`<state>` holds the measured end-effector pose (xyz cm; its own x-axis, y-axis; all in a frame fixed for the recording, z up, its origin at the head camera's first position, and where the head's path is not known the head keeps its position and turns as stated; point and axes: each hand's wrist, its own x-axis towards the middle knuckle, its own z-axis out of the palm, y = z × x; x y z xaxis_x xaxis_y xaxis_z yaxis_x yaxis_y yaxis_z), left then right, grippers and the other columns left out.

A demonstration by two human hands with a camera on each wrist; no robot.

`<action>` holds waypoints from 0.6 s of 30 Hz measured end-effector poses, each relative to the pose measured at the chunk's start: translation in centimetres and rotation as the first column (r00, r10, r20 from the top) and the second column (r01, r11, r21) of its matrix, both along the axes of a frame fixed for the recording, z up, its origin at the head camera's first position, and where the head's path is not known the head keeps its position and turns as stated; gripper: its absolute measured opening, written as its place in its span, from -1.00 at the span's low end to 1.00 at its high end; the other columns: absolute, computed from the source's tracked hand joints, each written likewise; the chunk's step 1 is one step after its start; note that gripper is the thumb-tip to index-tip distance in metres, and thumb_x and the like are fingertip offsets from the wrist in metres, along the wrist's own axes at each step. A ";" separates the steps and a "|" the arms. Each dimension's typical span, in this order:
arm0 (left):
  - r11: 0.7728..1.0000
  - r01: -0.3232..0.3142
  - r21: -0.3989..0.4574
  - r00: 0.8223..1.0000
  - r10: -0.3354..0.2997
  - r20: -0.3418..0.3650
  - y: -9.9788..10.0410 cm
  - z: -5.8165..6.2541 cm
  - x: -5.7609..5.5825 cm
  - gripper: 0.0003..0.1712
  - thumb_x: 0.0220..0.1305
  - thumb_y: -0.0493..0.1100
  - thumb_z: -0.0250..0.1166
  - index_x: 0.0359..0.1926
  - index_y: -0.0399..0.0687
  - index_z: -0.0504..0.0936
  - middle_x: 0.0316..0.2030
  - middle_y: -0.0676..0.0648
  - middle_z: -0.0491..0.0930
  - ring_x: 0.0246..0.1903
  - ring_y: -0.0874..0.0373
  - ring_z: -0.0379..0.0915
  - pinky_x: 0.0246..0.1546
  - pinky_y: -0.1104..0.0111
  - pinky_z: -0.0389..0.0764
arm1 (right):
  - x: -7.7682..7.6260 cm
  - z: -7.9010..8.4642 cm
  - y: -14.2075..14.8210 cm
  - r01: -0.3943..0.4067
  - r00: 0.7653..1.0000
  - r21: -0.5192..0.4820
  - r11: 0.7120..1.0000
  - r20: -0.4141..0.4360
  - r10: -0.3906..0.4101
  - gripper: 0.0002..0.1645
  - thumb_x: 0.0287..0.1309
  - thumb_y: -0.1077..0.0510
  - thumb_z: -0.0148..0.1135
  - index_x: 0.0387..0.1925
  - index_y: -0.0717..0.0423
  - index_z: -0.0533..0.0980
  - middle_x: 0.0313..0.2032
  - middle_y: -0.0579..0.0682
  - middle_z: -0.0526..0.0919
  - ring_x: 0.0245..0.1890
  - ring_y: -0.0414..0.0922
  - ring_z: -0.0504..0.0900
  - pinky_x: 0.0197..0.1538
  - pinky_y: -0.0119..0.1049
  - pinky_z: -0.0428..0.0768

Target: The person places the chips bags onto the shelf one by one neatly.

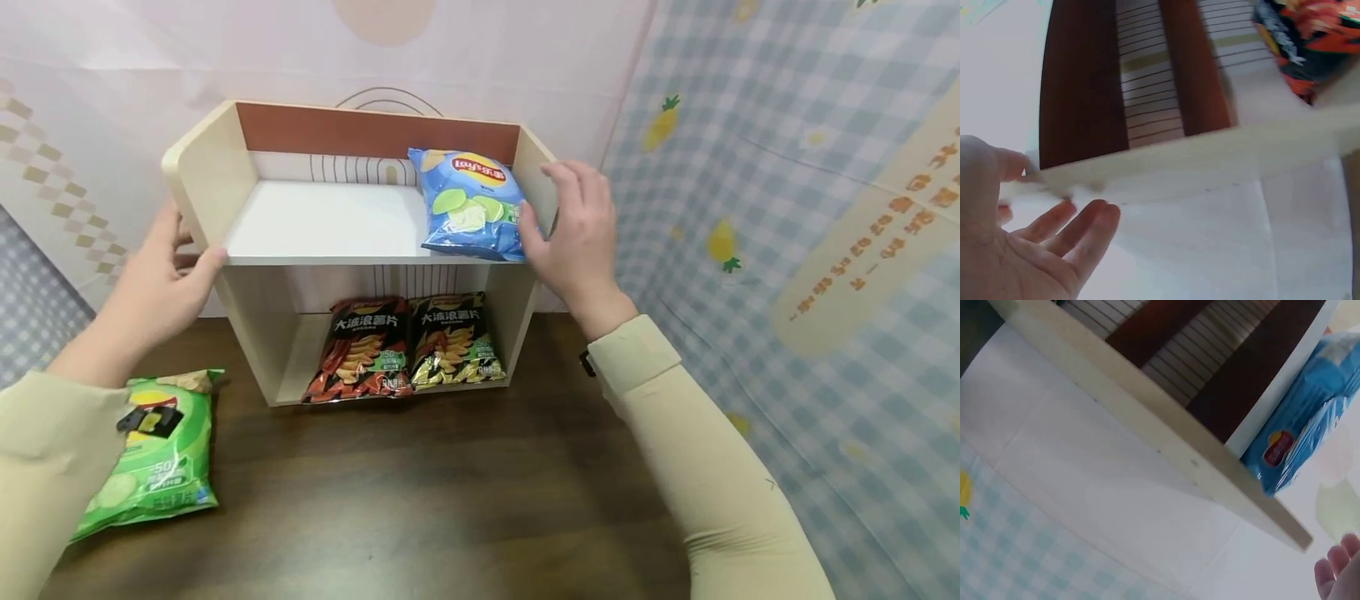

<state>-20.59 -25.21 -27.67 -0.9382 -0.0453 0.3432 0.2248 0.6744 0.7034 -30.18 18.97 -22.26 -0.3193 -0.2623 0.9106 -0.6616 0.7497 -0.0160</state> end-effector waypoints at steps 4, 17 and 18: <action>0.996 0.006 -0.087 1.000 -0.004 0.031 -1.3 -2.4 2.4 -0.23 0.46 0.16 -0.10 0.53 0.29 -0.24 0.37 -0.32 0.17 0.22 -0.35 0.24 0.07 -0.27 0.27 | -0.8 0.5 0.4 0.074 0.963 -0.177 0.981 0.269 -0.024 -0.36 0.22 -0.07 0.18 0.21 0.21 0.35 0.10 0.14 0.44 0.08 0.01 0.42 0.15 -0.21 0.37; 0.941 -0.108 -0.321 0.972 0.168 0.166 -5.3 -10.5 8.5 -0.11 0.37 0.28 0.02 0.51 -0.08 -0.01 0.28 -0.50 0.18 0.18 -0.46 0.12 0.04 -0.33 0.17 | -4.6 4.4 0.5 0.247 0.451 -0.258 0.934 0.884 0.125 -0.15 0.24 -0.37 0.01 0.38 0.02 0.24 0.24 0.12 0.31 0.10 -0.03 0.40 0.10 -0.09 0.48; 0.935 -0.124 -0.331 0.968 0.187 0.165 -5.6 -11.0 8.9 -0.10 0.36 0.28 0.04 0.50 -0.11 0.01 0.26 -0.52 0.19 0.17 -0.48 0.13 0.03 -0.34 0.16 | -4.8 4.8 0.2 0.243 0.409 -0.210 0.947 0.907 0.096 -0.17 0.27 -0.35 -0.05 0.39 0.05 0.24 0.20 0.13 0.32 0.04 -0.02 0.43 0.03 -0.09 0.51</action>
